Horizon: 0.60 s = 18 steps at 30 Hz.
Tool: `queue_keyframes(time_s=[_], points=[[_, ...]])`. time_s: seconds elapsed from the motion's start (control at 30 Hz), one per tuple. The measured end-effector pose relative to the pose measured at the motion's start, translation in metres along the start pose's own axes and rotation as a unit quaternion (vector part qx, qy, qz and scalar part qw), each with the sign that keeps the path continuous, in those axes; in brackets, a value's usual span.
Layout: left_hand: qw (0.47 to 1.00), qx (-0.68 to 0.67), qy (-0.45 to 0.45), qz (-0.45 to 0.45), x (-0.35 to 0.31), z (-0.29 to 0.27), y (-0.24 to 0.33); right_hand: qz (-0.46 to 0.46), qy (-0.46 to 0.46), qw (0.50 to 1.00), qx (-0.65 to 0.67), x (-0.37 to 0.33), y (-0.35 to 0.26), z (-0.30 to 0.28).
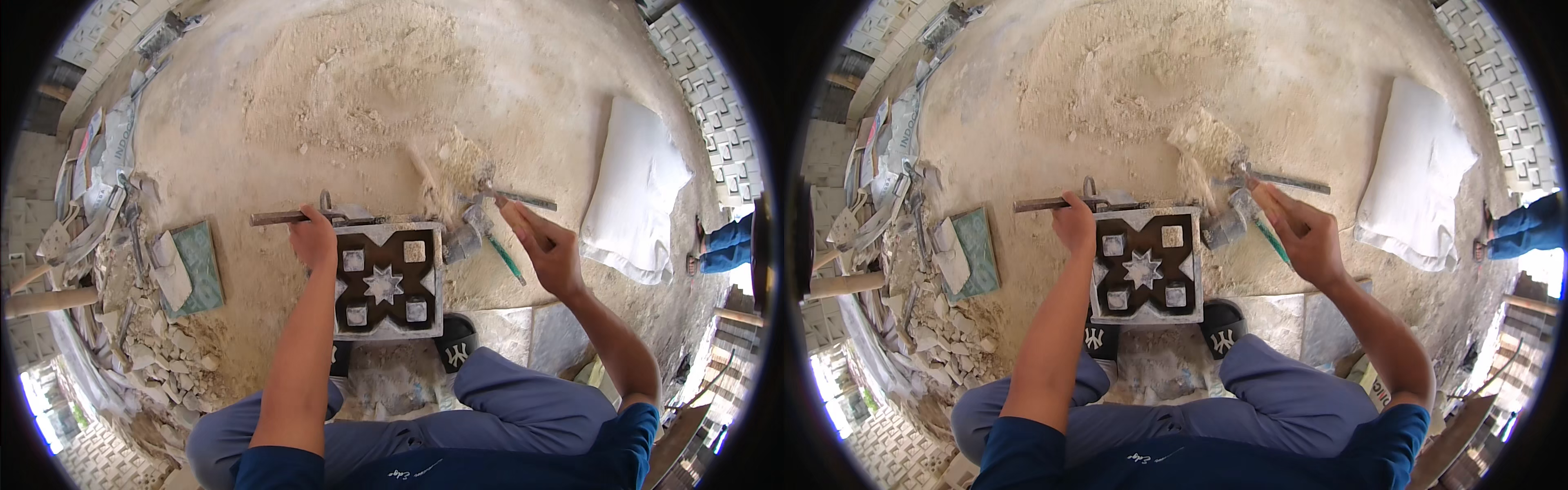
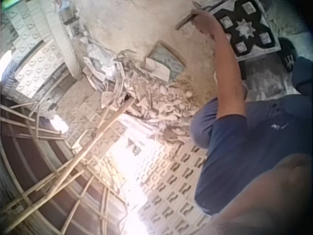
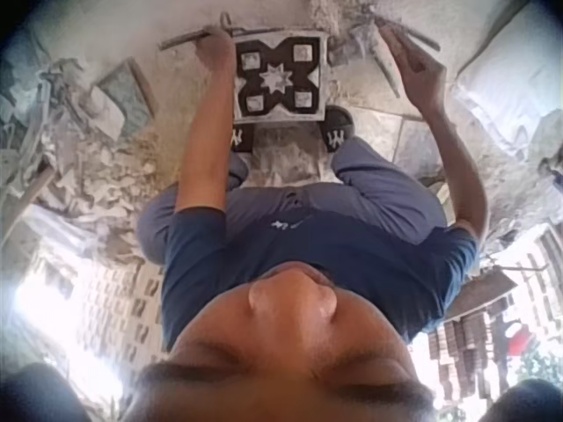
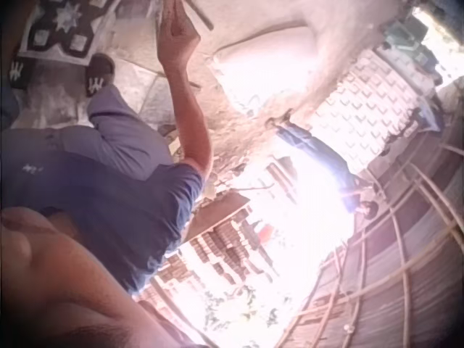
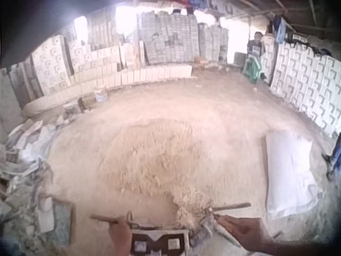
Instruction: The person cleans sand and debris from a star-patterned tile mold and then uses a small chisel and a wooden mallet to carve or clear out the interior details of the tile.
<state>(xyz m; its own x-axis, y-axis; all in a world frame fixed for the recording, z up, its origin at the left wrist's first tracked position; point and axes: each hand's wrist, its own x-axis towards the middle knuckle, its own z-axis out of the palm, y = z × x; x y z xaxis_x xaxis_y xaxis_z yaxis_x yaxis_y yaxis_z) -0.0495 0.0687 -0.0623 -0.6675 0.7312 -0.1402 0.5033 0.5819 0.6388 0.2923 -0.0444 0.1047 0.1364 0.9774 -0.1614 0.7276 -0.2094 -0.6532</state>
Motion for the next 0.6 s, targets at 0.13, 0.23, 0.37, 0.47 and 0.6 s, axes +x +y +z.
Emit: queue_keyframes(time_s=[0.13,0.23,0.37,0.47,0.6], points=[[0.999,-0.003,-0.017,-0.03,-0.002,-0.004,0.003,-0.05,-0.022,0.998,0.004,-0.028,0.002,0.003],[0.999,0.002,-0.016,-0.039,-0.002,-0.005,0.003,-0.097,-0.003,0.995,0.019,-0.04,0.011,0.008],[0.999,0.002,-0.019,-0.048,-0.001,-0.004,0.001,-0.157,0.005,0.988,0.002,-0.055,0.006,0.01],[0.998,0.008,-0.024,-0.064,0.002,-0.003,-0.001,-0.161,-0.024,0.987,0.01,-0.063,-0.007,0.008],[0.998,0.024,-0.017,-0.057,0.004,-0.004,0.0,-0.191,-0.047,0.98,-0.004,-0.073,-0.015,0.009]])
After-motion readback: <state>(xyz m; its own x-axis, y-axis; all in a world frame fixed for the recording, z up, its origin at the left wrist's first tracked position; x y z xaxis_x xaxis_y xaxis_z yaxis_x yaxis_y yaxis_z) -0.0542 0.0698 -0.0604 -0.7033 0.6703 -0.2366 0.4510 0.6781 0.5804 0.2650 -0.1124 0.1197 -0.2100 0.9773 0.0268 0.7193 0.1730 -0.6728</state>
